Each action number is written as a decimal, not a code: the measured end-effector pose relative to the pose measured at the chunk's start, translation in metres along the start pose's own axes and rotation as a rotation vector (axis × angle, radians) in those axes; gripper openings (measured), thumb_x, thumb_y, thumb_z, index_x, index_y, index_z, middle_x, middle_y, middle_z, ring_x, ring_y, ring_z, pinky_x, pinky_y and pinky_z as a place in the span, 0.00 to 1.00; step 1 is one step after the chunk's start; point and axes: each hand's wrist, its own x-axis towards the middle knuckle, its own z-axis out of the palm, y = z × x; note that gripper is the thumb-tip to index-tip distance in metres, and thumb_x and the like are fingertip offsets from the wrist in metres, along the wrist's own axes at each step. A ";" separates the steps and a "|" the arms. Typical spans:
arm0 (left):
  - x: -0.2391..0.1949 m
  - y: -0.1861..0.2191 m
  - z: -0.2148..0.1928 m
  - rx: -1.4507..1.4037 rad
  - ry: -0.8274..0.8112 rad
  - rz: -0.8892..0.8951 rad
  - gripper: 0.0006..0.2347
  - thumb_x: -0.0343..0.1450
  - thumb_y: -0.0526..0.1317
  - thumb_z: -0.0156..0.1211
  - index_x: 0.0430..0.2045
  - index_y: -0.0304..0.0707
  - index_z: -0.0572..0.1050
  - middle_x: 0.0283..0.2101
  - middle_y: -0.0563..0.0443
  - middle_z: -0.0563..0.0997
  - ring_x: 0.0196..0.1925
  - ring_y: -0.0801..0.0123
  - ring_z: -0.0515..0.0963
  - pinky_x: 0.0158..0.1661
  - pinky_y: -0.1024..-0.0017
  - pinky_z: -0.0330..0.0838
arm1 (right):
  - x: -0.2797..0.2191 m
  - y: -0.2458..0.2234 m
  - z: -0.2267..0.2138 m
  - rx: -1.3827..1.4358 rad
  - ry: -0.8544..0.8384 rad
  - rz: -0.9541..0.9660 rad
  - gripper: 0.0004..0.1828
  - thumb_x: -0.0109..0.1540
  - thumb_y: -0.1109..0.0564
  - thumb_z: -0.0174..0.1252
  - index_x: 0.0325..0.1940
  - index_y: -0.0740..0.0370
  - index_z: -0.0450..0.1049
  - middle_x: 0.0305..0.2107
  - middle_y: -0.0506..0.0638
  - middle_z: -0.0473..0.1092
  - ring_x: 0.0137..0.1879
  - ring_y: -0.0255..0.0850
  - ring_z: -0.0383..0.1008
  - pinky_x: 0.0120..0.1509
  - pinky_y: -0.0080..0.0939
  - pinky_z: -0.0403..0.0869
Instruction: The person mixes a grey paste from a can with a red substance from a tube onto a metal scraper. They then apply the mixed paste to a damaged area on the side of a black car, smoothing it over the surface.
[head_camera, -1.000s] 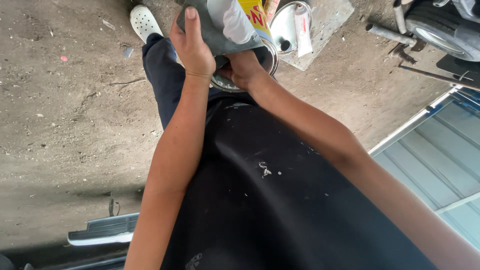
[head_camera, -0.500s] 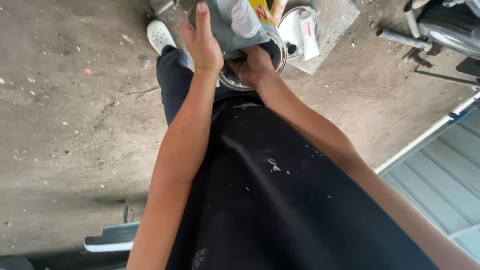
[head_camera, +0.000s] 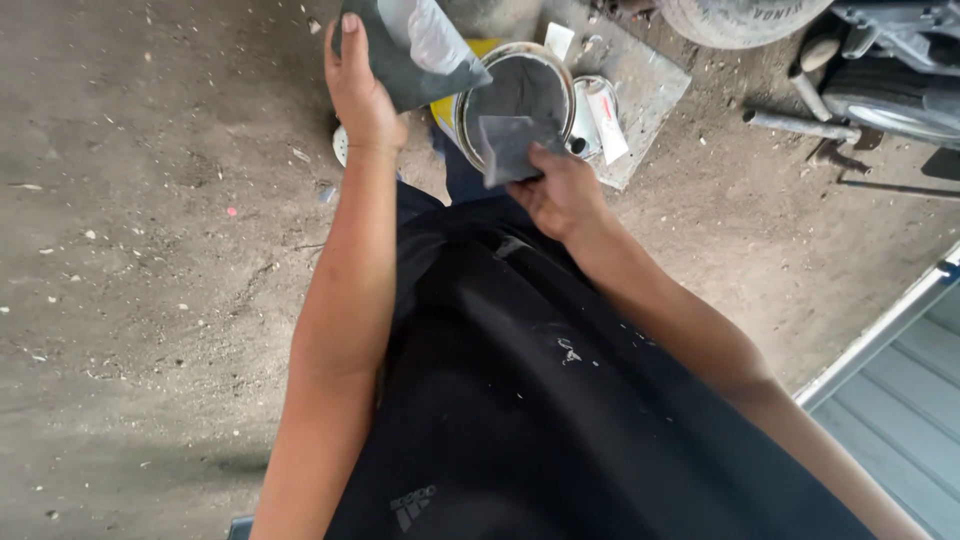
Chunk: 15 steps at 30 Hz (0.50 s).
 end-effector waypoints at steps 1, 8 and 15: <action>-0.002 0.011 0.001 -0.003 -0.009 0.010 0.22 0.75 0.48 0.62 0.58 0.32 0.70 0.53 0.45 0.80 0.53 0.62 0.81 0.56 0.64 0.76 | -0.016 -0.005 0.000 -0.001 -0.011 -0.008 0.17 0.70 0.59 0.48 0.63 0.66 0.65 0.53 0.58 0.72 0.57 0.52 0.77 0.60 0.59 0.79; -0.035 0.073 0.023 -0.013 -0.102 -0.212 0.19 0.75 0.45 0.61 0.56 0.31 0.71 0.53 0.44 0.81 0.53 0.58 0.82 0.55 0.60 0.78 | -0.102 -0.033 0.003 -0.107 -0.274 -0.484 0.21 0.65 0.67 0.53 0.62 0.66 0.64 0.48 0.57 0.74 0.51 0.48 0.80 0.55 0.56 0.81; -0.078 0.105 0.053 -0.126 -0.165 -0.463 0.16 0.76 0.41 0.60 0.54 0.29 0.73 0.51 0.42 0.81 0.53 0.56 0.82 0.56 0.57 0.78 | -0.169 -0.043 0.029 -0.422 -0.432 -1.152 0.15 0.69 0.75 0.62 0.58 0.71 0.69 0.47 0.57 0.76 0.50 0.40 0.77 0.57 0.38 0.78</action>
